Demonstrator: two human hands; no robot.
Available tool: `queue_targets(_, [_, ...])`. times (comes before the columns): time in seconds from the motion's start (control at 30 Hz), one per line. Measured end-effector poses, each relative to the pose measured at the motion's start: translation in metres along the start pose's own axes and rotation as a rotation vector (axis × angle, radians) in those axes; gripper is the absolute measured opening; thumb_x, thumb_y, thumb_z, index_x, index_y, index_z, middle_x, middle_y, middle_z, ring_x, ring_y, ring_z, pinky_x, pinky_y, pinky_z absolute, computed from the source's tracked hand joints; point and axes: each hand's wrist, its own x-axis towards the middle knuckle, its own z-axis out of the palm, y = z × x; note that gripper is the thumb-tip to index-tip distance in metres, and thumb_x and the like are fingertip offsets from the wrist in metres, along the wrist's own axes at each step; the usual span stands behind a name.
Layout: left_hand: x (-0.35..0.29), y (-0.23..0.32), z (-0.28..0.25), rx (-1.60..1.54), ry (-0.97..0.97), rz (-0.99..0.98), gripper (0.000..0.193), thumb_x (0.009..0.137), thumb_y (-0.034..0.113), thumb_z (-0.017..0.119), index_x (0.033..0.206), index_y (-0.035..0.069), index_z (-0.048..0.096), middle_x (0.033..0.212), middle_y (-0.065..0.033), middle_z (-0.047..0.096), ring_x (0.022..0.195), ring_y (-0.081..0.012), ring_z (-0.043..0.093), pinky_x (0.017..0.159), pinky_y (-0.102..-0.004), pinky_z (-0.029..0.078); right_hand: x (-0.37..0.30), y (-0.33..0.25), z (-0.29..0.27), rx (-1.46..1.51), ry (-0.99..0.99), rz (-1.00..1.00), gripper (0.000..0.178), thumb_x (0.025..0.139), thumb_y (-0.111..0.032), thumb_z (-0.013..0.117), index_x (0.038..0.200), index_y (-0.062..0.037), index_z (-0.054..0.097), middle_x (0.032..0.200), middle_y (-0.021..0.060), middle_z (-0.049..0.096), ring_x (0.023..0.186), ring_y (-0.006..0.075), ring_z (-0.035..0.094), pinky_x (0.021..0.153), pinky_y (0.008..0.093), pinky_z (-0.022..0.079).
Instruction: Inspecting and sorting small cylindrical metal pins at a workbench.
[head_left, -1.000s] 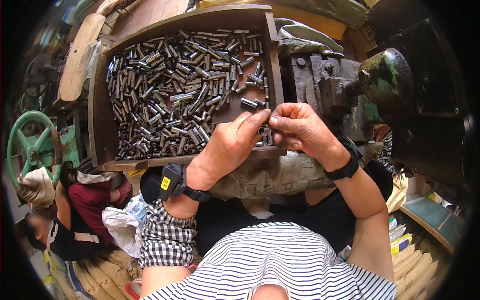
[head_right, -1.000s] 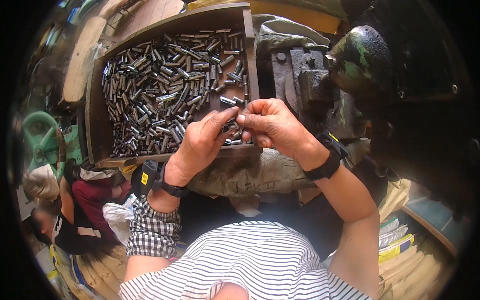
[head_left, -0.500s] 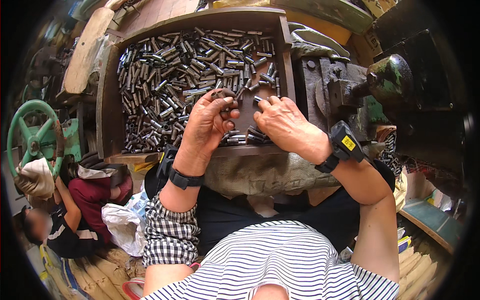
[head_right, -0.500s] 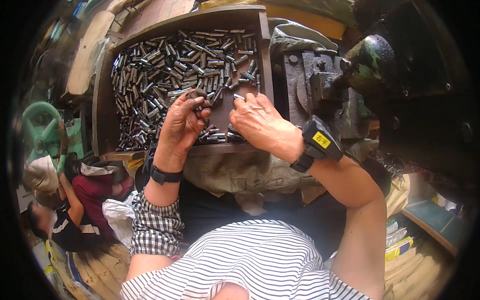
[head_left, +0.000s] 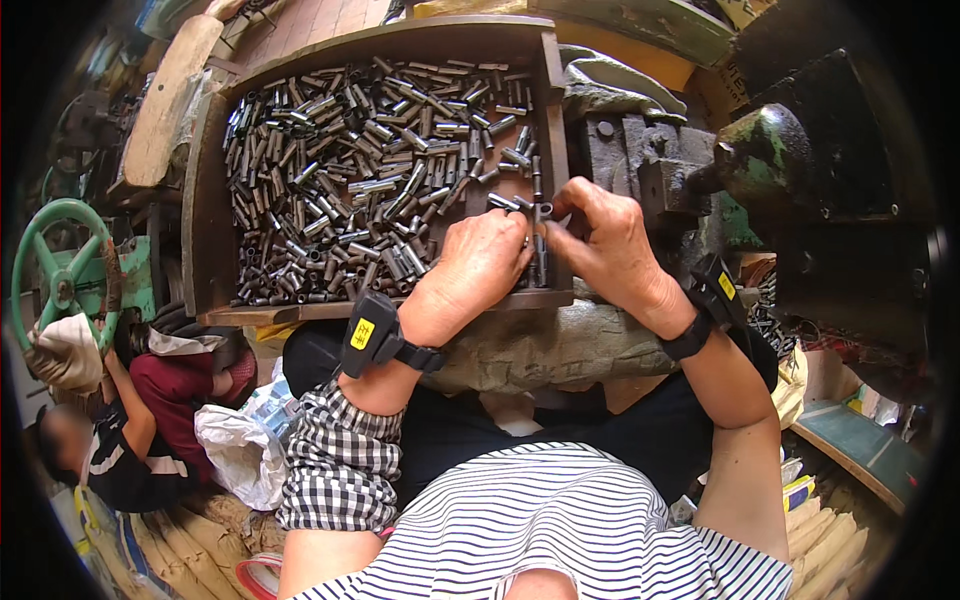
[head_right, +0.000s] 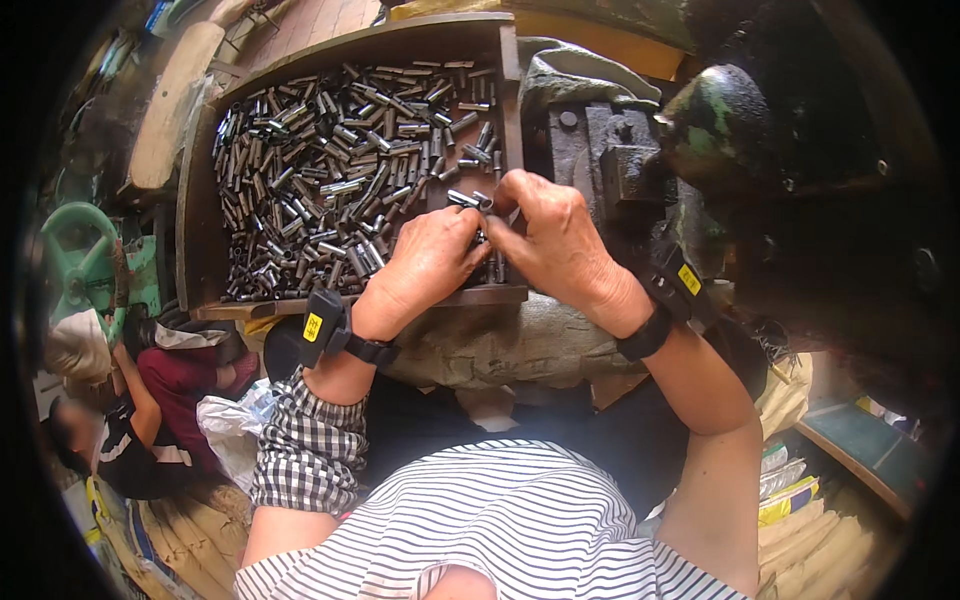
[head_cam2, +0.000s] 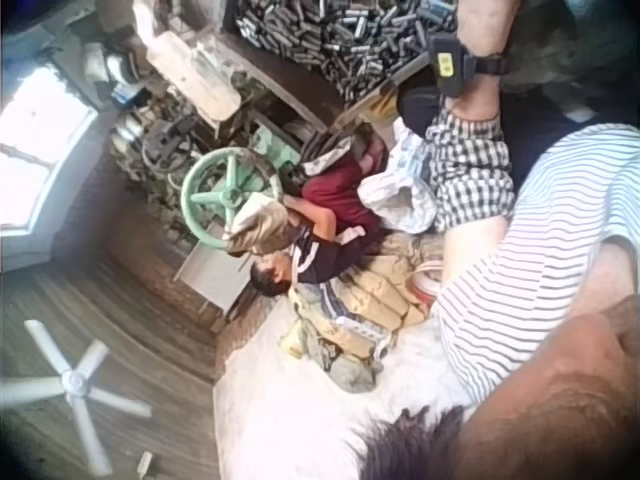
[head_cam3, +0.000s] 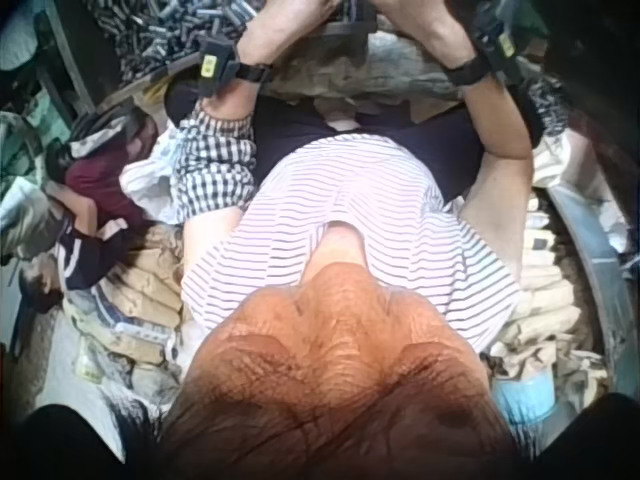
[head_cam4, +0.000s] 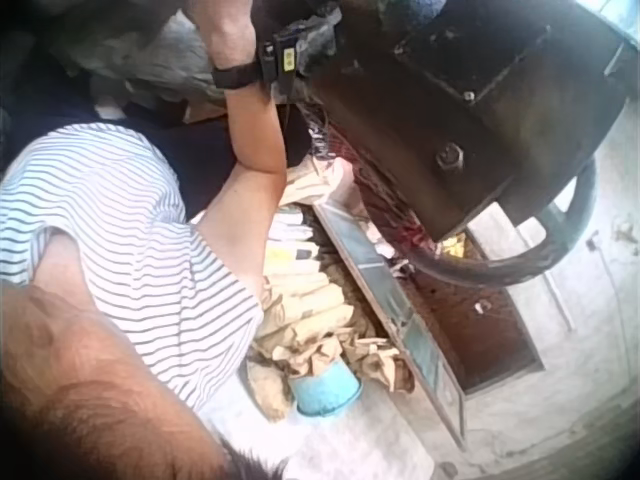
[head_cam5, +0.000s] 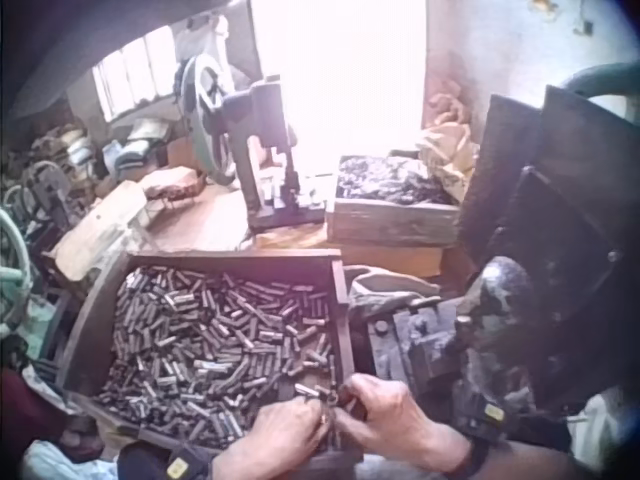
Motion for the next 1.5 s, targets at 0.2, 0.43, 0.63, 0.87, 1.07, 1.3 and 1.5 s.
queue_targets(0.2, [0.007, -0.007, -0.005, 0.034, -0.104, 0.026, 0.023, 0.072, 0.015, 0.066, 0.084, 0.001, 0.052, 0.081, -0.0181, 0.060, 0.080, -0.0378, 0.058, 0.068, -0.0455, 0.047, -0.016, 0.007, -0.011, 0.043, 0.054, 0.004, 0.021, 0.074, -0.007, 0.066, 0.079, 0.0003, 0.048, 0.074, 0.0174, 0.056, 0.064, 0.0337, 0.057, 0.057, 0.0382, 0.045])
queue_targets(0.43, [0.007, 0.005, 0.001, 0.154, -0.013, 0.076, 0.025, 0.072, 0.015, 0.066, 0.086, 0.001, 0.050, 0.080, -0.0169, 0.059, 0.078, -0.0346, 0.060, 0.065, -0.0440, 0.048, -0.015, 0.003, -0.012, 0.096, -0.024, 0.134, 0.016, 0.078, -0.007, 0.062, 0.087, 0.0018, 0.051, 0.072, 0.0162, 0.059, 0.060, 0.0301, 0.059, 0.056, 0.0363, 0.046])
queue_targets(0.63, [0.011, 0.011, -0.002, -0.075, 0.127, -0.050, 0.025, 0.071, 0.010, 0.063, 0.091, -0.002, 0.054, 0.069, -0.0145, 0.061, 0.061, -0.0290, 0.061, 0.058, -0.0358, 0.050, -0.020, 0.006, -0.012, 0.542, -0.067, 0.445, 0.010, 0.085, -0.006, 0.057, 0.091, 0.0020, 0.053, 0.070, 0.0071, 0.059, 0.058, 0.0099, 0.059, 0.047, 0.0255, 0.046])
queue_targets(0.87, [0.004, 0.012, -0.020, -1.461, -0.052, -0.466, 0.012, 0.081, 0.005, 0.055, 0.092, 0.002, 0.053, 0.070, -0.0075, 0.061, 0.048, -0.0132, 0.059, 0.042, -0.0220, 0.048, -0.018, 0.017, -0.012, 0.785, -0.029, 0.534, 0.009, 0.087, -0.006, 0.056, 0.090, 0.0018, 0.053, 0.077, 0.0044, 0.060, 0.059, 0.0077, 0.060, 0.046, 0.0190, 0.045])
queue_targets(1.07, [0.005, 0.012, -0.017, -1.603, 0.010, -0.486, 0.012, 0.083, 0.003, 0.052, 0.094, 0.002, 0.053, 0.072, -0.0086, 0.061, 0.051, -0.0157, 0.061, 0.045, -0.0238, 0.051, -0.018, 0.016, -0.011, 1.005, -0.030, 0.592, 0.011, 0.085, -0.005, 0.057, 0.093, 0.0021, 0.055, 0.079, 0.0051, 0.061, 0.062, 0.0094, 0.063, 0.046, 0.0172, 0.045])
queue_targets(1.3, [0.003, 0.014, -0.015, -1.609, 0.034, -0.499, 0.014, 0.082, 0.004, 0.053, 0.095, 0.001, 0.055, 0.074, -0.0097, 0.061, 0.056, -0.0163, 0.063, 0.047, -0.0247, 0.053, -0.019, 0.018, -0.009, 1.096, -0.039, 0.627, 0.010, 0.084, -0.005, 0.057, 0.092, 0.0014, 0.055, 0.078, 0.0055, 0.061, 0.064, 0.0109, 0.065, 0.047, 0.0175, 0.046])
queue_targets(1.5, [0.002, 0.010, -0.015, -1.647, 0.012, -0.449, 0.014, 0.083, 0.006, 0.057, 0.096, 0.001, 0.056, 0.075, -0.0098, 0.062, 0.057, -0.0169, 0.064, 0.046, -0.0235, 0.052, -0.020, 0.020, -0.007, 0.841, -0.122, 0.443, 0.012, 0.084, -0.004, 0.057, 0.093, 0.0018, 0.054, 0.073, 0.0014, 0.059, 0.065, 0.0053, 0.059, 0.053, 0.0183, 0.046])
